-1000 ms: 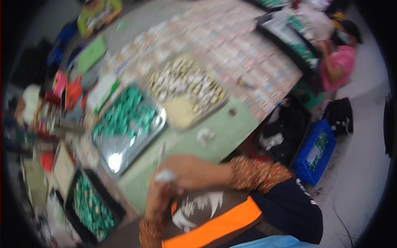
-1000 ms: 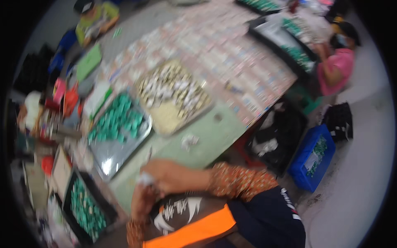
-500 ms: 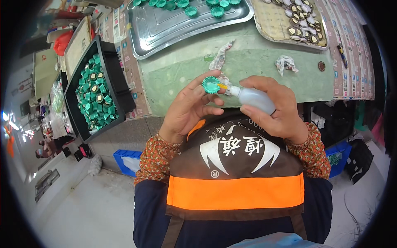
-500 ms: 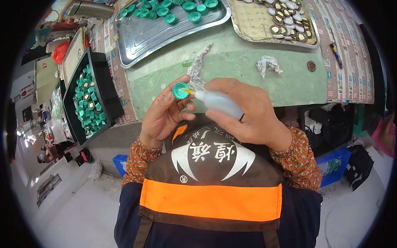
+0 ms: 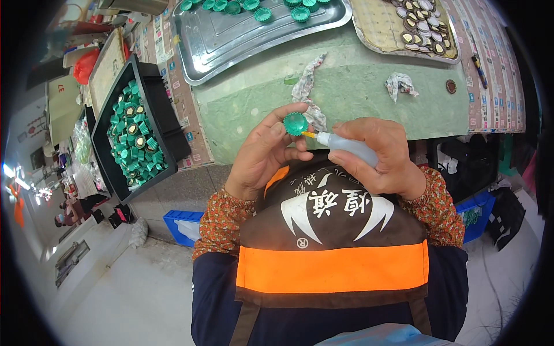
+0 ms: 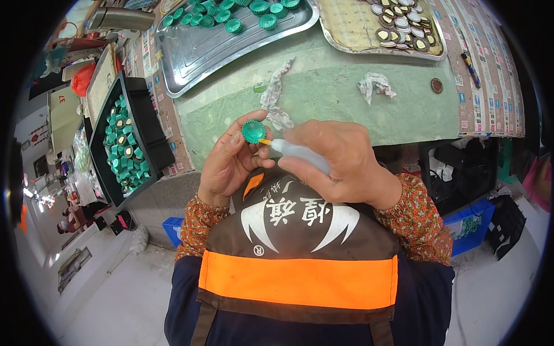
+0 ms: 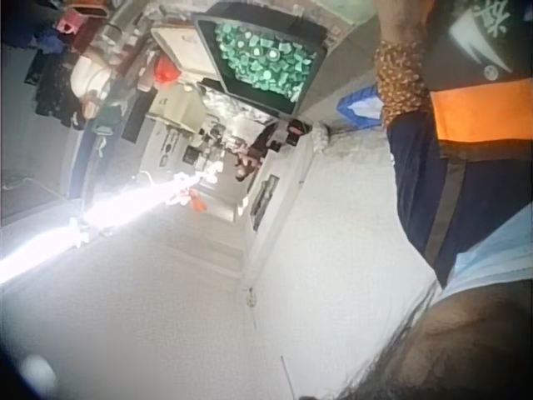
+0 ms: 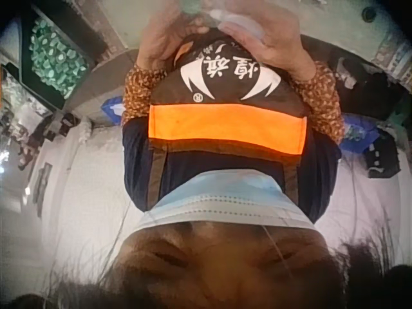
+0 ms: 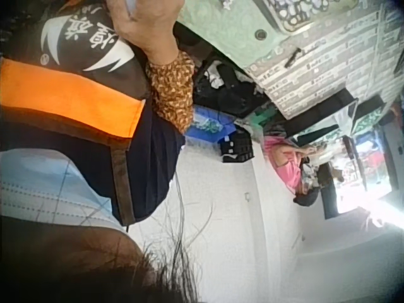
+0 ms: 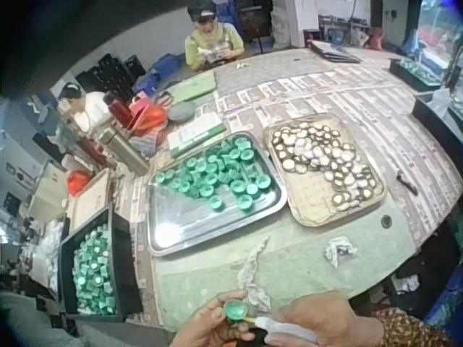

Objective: The person repeatedly picks up a green plastic cup, applies glue from a bottle, and presses a small round metallic disc into the cup. They place the assembled units onto a tray. The process is repeated continuously throughout the clip.

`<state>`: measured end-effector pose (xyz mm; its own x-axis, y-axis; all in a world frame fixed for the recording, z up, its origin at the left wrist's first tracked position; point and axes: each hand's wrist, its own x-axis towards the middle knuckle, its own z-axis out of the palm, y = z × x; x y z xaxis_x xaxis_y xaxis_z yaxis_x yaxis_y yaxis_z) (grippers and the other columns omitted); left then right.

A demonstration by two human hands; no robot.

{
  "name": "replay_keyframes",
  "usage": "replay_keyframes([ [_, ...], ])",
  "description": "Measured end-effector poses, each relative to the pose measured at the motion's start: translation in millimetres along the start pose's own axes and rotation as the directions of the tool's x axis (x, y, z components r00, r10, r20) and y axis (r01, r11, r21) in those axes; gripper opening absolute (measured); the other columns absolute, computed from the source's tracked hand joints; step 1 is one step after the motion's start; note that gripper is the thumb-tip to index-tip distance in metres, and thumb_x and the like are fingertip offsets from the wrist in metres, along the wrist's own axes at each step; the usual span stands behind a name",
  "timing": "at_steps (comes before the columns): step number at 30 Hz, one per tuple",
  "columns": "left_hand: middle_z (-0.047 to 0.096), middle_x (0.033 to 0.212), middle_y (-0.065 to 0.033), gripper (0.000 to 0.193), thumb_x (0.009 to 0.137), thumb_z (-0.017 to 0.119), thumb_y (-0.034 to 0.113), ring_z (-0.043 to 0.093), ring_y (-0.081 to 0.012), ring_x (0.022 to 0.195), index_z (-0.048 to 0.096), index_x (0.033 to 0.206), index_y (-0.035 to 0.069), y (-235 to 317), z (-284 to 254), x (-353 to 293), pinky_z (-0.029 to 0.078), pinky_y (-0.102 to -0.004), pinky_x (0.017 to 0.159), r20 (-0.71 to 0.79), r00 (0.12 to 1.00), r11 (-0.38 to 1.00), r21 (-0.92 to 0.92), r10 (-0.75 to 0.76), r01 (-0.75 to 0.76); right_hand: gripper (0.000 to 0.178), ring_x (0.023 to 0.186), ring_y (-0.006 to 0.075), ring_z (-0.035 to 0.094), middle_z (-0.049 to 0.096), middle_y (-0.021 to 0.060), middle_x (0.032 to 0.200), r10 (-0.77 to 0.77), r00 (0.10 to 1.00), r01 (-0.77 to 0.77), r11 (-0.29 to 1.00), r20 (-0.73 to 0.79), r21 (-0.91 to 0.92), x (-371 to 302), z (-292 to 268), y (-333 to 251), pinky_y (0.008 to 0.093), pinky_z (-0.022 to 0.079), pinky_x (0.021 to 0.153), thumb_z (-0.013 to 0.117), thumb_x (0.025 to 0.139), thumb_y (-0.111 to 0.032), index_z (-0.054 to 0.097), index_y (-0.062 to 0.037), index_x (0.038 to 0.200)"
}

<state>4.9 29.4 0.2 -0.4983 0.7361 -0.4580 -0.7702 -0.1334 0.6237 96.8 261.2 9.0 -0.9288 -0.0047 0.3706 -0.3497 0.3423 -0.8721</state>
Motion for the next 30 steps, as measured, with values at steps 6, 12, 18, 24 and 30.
replay_keyframes([
  [6,0.063,0.12,-0.012,0.059,0.103,0.057,0.035,0.064,-0.0137,0.097,0.04,0.149,0.001,0.0,2.7,-1.0,0.06,-0.0348,0.091,0.001,1.0,1.0,0.003,-0.018,0.018,0.028,0.067,0.031,0.067,0.066,0.0115,0.081,0.009,1.0,-0.009,1.0,0.016,0.0,0.5,1.5,0.2,0.0369,0.05,0.059,0.079,0.082,-0.013,0.065,-0.0035,0.104],
  [12,0.063,0.119,-0.0107,0.059,0.103,0.057,0.035,0.064,-0.0135,0.097,0.041,0.149,0.001,-1.3,2.2,-0.3,0.06,-0.035,0.091,0.007,0.999,0.999,0.023,-0.041,0.04,0.023,0.066,0.0308,0.065,0.064,0.0103,0.079,0.023,0.999,-0.024,1.0,0.03,0.018,-1.1,1.1,1.2,0.0379,0.049,0.058,0.078,0.083,-0.013,0.065,-0.004,0.101],
  [18,0.061,0.116,-0.0105,0.056,0.104,0.055,0.034,0.064,-0.0144,0.096,0.043,0.146,-0.001,-7.6,1.8,0.2,0.061,-0.035,0.089,-0.002,0.998,0.998,-0.018,-0.055,0.055,0.022,0.066,0.0313,0.065,0.064,0.0108,0.079,0.033,0.999,-0.035,0.998,0.029,0.047,-3.0,1.4,3.0,0.0372,0.049,0.058,0.077,0.084,-0.011,0.065,-0.004,0.1],
  [24,0.06,0.11,-0.0106,0.042,0.107,0.051,0.035,0.064,-0.0162,0.093,0.052,0.131,0.001,-18.0,-3.6,-3.9,0.063,-0.0321,0.081,0.021,0.99,0.926,-0.351,-0.138,0.137,0.022,0.071,0.0238,0.068,0.067,0.0102,0.085,0.197,0.98,-0.201,0.97,0.039,0.136,-4.5,-1.5,5.1,0.0325,0.051,0.063,0.074,0.089,-0.013,0.062,-0.0032,0.105],
  [30,0.059,0.105,-0.011,0.037,0.108,0.047,0.036,0.063,-0.0173,0.089,0.055,0.121,0.002,-9.2,-8.8,-12.3,0.064,-0.0314,0.077,0.003,0.976,0.836,-0.516,-0.218,0.188,0.026,0.081,0.0137,0.065,0.066,0.0076,0.092,0.387,0.922,-0.372,0.901,-0.025,0.223,-1.4,-4.9,17.5,0.029,0.05,0.07,0.072,0.092,-0.016,0.06,-0.0017,0.109],
])
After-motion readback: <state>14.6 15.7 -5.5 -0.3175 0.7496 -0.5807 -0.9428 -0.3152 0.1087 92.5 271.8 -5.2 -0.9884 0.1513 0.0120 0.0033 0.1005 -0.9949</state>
